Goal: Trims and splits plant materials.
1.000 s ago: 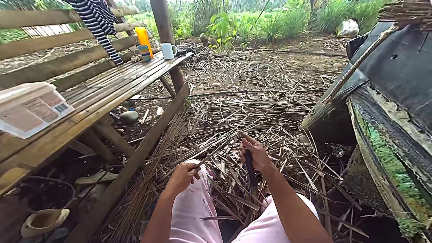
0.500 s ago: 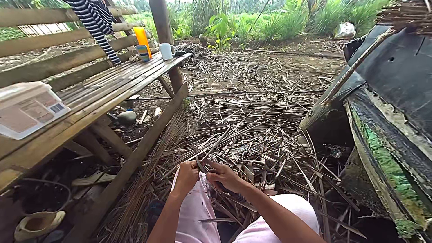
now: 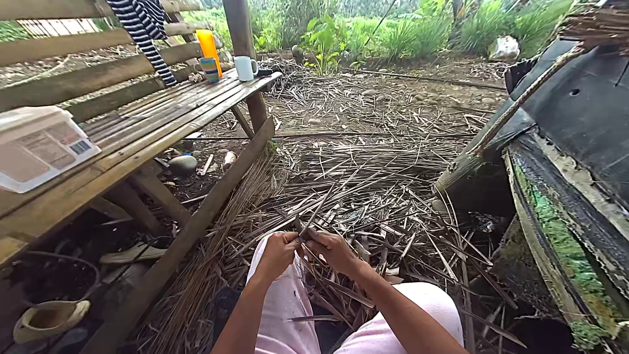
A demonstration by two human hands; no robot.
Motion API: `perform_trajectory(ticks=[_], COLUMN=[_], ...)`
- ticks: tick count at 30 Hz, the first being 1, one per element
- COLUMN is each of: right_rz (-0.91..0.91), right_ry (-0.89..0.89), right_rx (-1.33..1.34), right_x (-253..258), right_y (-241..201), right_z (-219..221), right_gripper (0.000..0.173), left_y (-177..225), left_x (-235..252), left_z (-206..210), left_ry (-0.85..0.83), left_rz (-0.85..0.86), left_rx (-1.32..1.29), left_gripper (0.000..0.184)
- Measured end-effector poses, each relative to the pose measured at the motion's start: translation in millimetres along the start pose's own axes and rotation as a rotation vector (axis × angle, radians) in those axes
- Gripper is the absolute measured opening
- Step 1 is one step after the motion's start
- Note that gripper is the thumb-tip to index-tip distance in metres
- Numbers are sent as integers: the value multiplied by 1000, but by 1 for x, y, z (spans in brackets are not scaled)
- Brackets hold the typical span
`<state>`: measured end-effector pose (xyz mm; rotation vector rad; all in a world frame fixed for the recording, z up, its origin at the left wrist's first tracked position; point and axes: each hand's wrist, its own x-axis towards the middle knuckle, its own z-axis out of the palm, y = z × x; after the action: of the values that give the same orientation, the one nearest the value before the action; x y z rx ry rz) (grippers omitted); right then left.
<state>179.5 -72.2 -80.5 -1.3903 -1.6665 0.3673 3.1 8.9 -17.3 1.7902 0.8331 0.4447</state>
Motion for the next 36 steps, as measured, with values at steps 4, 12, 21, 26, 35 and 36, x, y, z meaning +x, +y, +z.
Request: perform_trajectory(ticks=[4, 12, 21, 26, 35, 36], right_rz=[319, 508, 345, 370, 505, 524], right_ry=[105, 394, -168, -62, 245, 271], right_rx=[170, 363, 474, 286, 710, 738], right_x=[13, 10, 7, 6, 14, 15], right_y=[8, 19, -12, -6, 4, 6], right_z=[-34, -81, -11, -11, -39, -43], right_gripper=[41, 43, 53, 47, 34, 32], left_y=[-2, -4, 4, 15, 17, 16], left_x=[-5, 1, 3, -4, -16, -17], left_z=[-7, -3, 12, 25, 9, 7], left_ry=[-78, 53, 124, 157, -1, -15], left_rz=[-22, -57, -4, -1, 16, 23], left_rx=[-58, 222, 287, 410, 281, 271], left_gripper=[22, 26, 22, 29, 24, 24])
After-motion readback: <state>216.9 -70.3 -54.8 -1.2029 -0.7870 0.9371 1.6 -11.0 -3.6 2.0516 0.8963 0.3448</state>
